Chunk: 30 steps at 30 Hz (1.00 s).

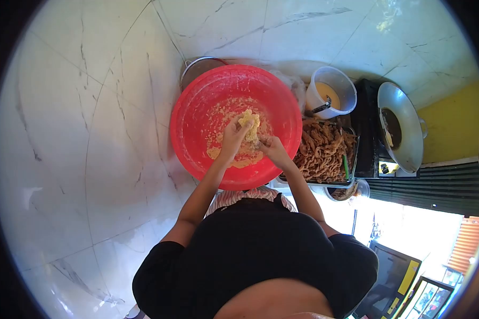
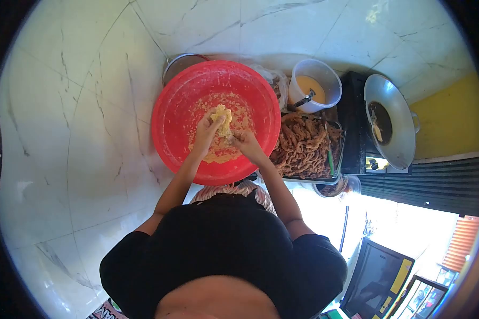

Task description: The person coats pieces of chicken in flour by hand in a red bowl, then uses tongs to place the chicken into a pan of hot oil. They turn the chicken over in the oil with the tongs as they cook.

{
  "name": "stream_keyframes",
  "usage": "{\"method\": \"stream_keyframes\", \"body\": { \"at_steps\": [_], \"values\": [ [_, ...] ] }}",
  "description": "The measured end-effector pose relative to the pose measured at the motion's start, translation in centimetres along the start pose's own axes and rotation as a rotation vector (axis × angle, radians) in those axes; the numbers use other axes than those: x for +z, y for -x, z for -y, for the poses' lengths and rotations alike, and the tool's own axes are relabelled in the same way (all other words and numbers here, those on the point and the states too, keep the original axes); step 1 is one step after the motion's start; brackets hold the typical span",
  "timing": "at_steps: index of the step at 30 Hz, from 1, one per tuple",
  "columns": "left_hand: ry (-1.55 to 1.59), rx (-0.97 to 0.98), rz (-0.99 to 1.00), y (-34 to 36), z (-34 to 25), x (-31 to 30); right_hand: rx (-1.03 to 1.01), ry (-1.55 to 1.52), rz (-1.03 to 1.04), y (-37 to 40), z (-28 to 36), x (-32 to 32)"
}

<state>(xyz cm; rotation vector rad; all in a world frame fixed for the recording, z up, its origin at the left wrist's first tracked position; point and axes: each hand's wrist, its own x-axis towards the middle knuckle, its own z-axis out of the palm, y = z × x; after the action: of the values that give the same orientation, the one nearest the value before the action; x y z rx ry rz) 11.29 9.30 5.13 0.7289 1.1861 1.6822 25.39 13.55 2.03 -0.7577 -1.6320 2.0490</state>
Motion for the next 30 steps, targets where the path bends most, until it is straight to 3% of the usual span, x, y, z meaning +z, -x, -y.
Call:
{"method": "stream_keyframes", "body": {
  "at_steps": [2,9,15,17,22,25,27,29,30],
  "values": [
    [0.084,-0.140,0.064,-0.3,-0.4,-0.4,0.006,0.024,0.026,0.5,1.0,-0.3],
    [-0.019,-0.123,0.047,-0.6,-1.0,-0.8,0.002,-0.103,0.064,1.2,2.4,0.4],
    [0.530,-0.366,0.103,-0.1,-2.6,-0.9,0.053,-0.189,0.060,0.8,0.8,0.0],
    [-0.037,-0.190,0.060,0.0,-1.5,-1.7,0.039,-0.153,0.098,0.8,1.2,0.1],
    [-0.045,-0.180,-0.003,1.1,-1.1,-3.0,0.101,-0.077,0.074,0.6,1.0,1.4],
    [-0.001,-0.206,-0.041,1.6,-0.7,-4.1,0.030,-0.074,0.045,-0.1,1.1,2.3],
    [-0.018,-0.189,-0.061,2.0,-0.5,-4.9,0.182,0.013,0.118,-1.3,0.6,2.1],
    [-0.220,-0.008,-0.244,2.4,-0.3,-5.5,0.190,0.026,0.155,-2.8,-0.5,2.1],
    [-0.221,-0.016,-0.255,2.5,0.6,-6.8,0.188,0.040,0.180,-3.8,-1.3,2.2]
  ]
}}
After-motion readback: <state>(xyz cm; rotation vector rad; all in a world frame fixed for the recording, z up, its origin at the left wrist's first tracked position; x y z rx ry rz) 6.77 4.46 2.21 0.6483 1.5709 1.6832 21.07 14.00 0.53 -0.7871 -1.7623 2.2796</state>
